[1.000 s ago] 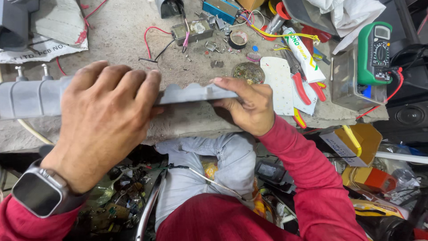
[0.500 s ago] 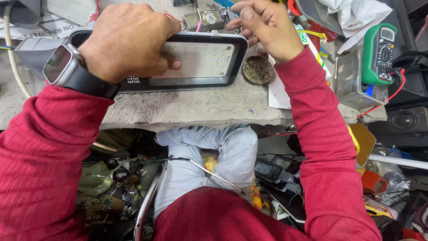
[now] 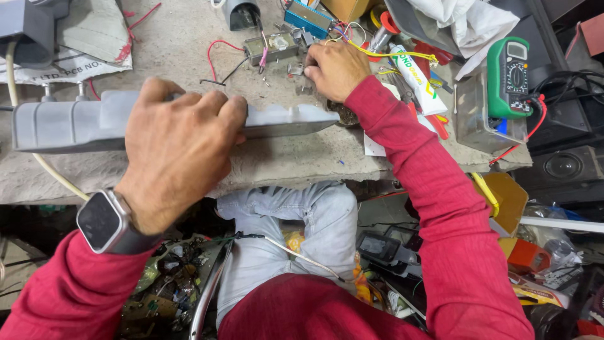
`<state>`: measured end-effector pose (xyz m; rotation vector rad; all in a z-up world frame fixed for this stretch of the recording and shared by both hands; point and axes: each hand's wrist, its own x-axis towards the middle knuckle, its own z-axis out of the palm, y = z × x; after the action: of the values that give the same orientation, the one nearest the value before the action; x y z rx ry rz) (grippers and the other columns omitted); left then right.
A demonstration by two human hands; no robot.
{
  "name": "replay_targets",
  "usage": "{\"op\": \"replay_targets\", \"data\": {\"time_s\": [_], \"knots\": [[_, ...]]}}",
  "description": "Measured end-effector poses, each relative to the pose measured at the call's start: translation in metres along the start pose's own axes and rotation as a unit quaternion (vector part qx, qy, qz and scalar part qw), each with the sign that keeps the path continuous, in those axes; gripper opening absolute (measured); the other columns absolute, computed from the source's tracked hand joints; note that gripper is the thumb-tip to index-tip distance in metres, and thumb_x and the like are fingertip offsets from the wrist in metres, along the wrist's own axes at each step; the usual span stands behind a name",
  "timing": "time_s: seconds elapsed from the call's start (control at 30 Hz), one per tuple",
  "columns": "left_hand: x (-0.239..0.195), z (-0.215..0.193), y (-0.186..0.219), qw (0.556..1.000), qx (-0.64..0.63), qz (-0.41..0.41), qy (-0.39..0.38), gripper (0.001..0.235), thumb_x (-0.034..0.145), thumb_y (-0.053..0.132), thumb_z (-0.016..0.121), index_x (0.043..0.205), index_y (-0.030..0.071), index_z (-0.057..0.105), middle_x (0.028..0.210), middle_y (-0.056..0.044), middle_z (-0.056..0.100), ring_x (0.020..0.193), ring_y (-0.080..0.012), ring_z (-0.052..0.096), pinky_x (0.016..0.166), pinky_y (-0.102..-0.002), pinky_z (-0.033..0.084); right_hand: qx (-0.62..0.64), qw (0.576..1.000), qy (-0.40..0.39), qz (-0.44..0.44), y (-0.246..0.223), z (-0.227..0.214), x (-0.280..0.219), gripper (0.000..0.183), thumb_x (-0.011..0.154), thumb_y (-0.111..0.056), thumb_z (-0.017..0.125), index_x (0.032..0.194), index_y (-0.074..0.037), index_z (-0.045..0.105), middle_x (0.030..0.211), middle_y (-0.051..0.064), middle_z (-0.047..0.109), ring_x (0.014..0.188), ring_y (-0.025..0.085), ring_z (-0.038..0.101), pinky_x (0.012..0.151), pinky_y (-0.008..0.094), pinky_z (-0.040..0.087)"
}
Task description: The person assembles a solar LED street light by placing the LED panel into the housing, inserting a metal bracket, and securing it with screws using a screwdriver. The person then attaches a mounting bracket to the back of the unit and tightens it.
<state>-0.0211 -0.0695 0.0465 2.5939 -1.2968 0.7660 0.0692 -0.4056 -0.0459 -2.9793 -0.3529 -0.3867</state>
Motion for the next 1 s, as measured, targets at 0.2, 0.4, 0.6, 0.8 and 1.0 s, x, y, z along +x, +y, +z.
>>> {"op": "replay_targets", "data": {"time_s": [0.2,0.4,0.6,0.8,1.0], "knots": [[-0.024,0.01,0.014,0.997,0.063,0.012,0.044,0.019,0.099,0.021,0.066,0.114,0.012,0.072,0.09,0.003,0.071,0.082,-0.0151,0.069,0.093,-0.039,0.046,-0.002,0.998,0.05,-0.03,-0.013,0.005,-0.002,0.016,0.089,-0.026,0.074,0.096,-0.011,0.074,0.094,0.01,0.072,0.092,0.033,0.068,0.077,0.049,0.052],[-0.012,0.004,0.01,0.997,0.059,0.012,0.038,0.022,0.096,0.028,0.067,0.111,0.013,0.073,0.086,0.002,0.071,0.077,-0.0164,0.069,0.086,-0.039,0.044,0.108,0.982,0.156,0.023,-0.008,-0.025,-0.003,0.013,0.105,-0.019,0.064,0.104,-0.007,0.069,0.09,0.01,0.072,0.084,0.032,0.071,0.075,0.046,0.054],[-0.001,-0.006,0.01,0.998,0.061,0.004,-0.001,0.02,0.099,0.028,0.066,0.113,0.014,0.072,0.09,0.002,0.072,0.077,-0.0162,0.068,0.085,-0.039,0.043,0.08,0.982,0.159,-0.059,-0.002,-0.043,-0.026,0.013,0.099,-0.02,0.072,0.101,-0.008,0.074,0.092,0.011,0.072,0.087,0.032,0.071,0.078,0.044,0.053],[-0.034,0.006,0.024,0.988,0.14,0.059,0.01,0.028,0.094,0.02,0.062,0.117,0.009,0.072,0.082,0.004,0.063,0.074,-0.0125,0.064,0.088,-0.036,0.046,0.096,0.991,0.0,-0.097,-0.009,-0.039,-0.035,0.027,0.087,-0.03,0.081,0.105,-0.01,0.077,0.095,0.009,0.073,0.088,0.032,0.069,0.076,0.044,0.052],[-0.019,0.005,0.012,0.993,0.114,0.041,-0.005,0.028,0.092,0.019,0.064,0.119,0.013,0.072,0.081,0.006,0.067,0.072,-0.0123,0.067,0.088,-0.034,0.045,0.046,0.994,-0.073,-0.068,-0.009,-0.028,-0.025,0.035,0.077,-0.03,0.083,0.107,-0.012,0.077,0.094,0.008,0.074,0.092,0.032,0.069,0.076,0.045,0.051]]}}
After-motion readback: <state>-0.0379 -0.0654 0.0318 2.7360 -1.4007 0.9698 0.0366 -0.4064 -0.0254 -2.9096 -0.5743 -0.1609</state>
